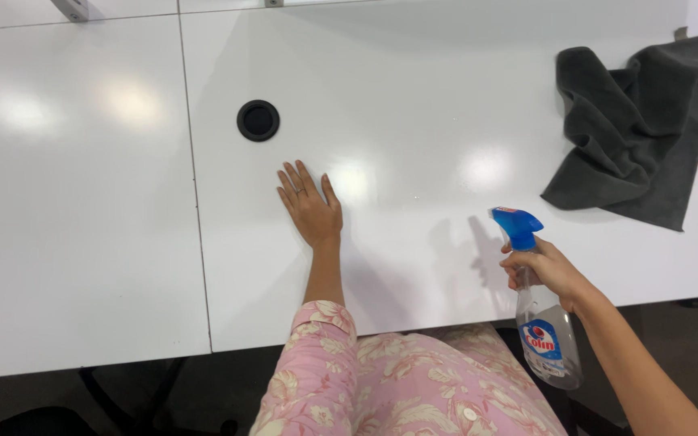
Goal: The person sprays cleaning liquid onto a desk and wipes the surface with a cloth.
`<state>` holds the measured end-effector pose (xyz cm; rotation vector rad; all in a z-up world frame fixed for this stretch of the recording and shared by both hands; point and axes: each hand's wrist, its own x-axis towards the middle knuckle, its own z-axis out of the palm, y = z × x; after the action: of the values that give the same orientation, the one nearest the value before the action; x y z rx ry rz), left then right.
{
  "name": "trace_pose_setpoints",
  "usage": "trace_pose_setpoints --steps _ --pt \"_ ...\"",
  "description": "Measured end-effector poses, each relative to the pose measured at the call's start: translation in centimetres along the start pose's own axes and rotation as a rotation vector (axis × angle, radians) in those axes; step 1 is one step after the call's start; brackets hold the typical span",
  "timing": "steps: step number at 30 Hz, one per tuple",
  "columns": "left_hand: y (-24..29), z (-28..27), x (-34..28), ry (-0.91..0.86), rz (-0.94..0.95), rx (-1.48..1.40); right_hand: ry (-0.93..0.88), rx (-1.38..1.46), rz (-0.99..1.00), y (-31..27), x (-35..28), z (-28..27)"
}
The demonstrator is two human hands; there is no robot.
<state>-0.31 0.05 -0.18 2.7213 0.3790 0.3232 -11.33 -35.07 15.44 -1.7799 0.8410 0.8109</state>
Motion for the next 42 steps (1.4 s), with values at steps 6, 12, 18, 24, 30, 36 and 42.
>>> trace_pose_setpoints --steps 6,12,18,24,30,36,42 --pt "-0.7 0.9 0.0 0.025 0.021 -0.038 -0.011 -0.003 -0.016 0.1 -1.0 -1.3" --pt "-1.2 0.9 0.6 -0.036 -0.004 -0.134 -0.015 0.030 -0.074 1.2 -1.1 -4.6" --pt "0.0 0.6 1.6 -0.088 -0.077 -0.081 0.045 0.084 -0.121 2.6 0.0 -10.5" --pt "2.5 1.3 2.2 -0.123 -0.173 -0.070 0.168 0.210 -0.228 3.2 1.6 -18.8" --pt "5.0 1.1 3.1 -0.109 -0.252 -0.071 0.210 0.330 -0.394 3.8 4.0 -27.2" --pt "8.0 -0.3 4.6 -0.048 -0.317 -0.133 0.401 0.312 -0.634 5.8 6.9 -37.9" --pt "10.4 -0.3 3.3 -0.051 -0.353 -0.113 0.521 0.381 -1.018 10.3 12.9 -47.6"
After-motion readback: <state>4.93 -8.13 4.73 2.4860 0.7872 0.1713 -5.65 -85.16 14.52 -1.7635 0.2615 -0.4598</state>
